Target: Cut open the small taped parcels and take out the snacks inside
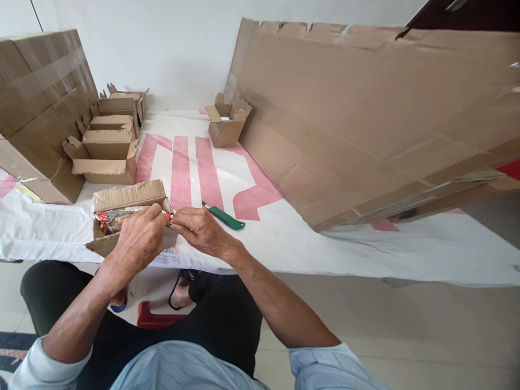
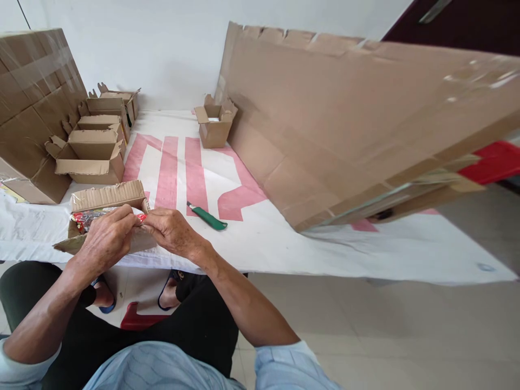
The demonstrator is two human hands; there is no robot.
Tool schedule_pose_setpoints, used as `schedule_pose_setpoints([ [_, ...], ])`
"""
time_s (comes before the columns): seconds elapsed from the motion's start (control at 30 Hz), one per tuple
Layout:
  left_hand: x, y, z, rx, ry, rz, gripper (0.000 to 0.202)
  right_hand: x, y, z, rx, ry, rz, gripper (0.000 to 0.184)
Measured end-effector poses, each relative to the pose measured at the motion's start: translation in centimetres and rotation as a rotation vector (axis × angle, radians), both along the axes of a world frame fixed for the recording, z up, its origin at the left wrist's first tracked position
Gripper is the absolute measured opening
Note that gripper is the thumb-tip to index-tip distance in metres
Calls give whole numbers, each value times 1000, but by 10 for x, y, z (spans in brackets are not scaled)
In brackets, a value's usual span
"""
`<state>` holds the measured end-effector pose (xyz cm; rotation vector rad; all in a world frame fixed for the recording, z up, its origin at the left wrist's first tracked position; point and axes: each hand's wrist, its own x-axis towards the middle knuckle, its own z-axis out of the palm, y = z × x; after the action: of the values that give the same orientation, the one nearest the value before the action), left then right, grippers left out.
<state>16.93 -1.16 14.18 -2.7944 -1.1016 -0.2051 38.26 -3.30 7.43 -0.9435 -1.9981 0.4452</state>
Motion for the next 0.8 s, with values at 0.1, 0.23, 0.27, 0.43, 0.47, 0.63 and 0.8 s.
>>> schedule_pose_setpoints([
  [0.1,1,2,4,-58,1,7,23,0,5,-5,-20,-14,-11,38],
  [0.23,2,8,6,-131,3,16,21,-1,11,-12,-50,7,-13,42],
  [0.27,2,9,6,-147,9,16,21,-2,12,-12,-60,17,-13,44],
  [0.43,-3,19,7,-171,26,0,20,-6,17,-4,-152,117,-18,54],
  [0.47,-5,21,6,-179,15,-6,21,-7,17,-2,-187,143,-17,57],
  [0.63,-24,36,-1,-242,-144,4,26,-2,15,4,-379,301,18,69],
  [0.8,-37,43,-4,-277,-252,22,24,1,13,3,-415,322,29,40],
])
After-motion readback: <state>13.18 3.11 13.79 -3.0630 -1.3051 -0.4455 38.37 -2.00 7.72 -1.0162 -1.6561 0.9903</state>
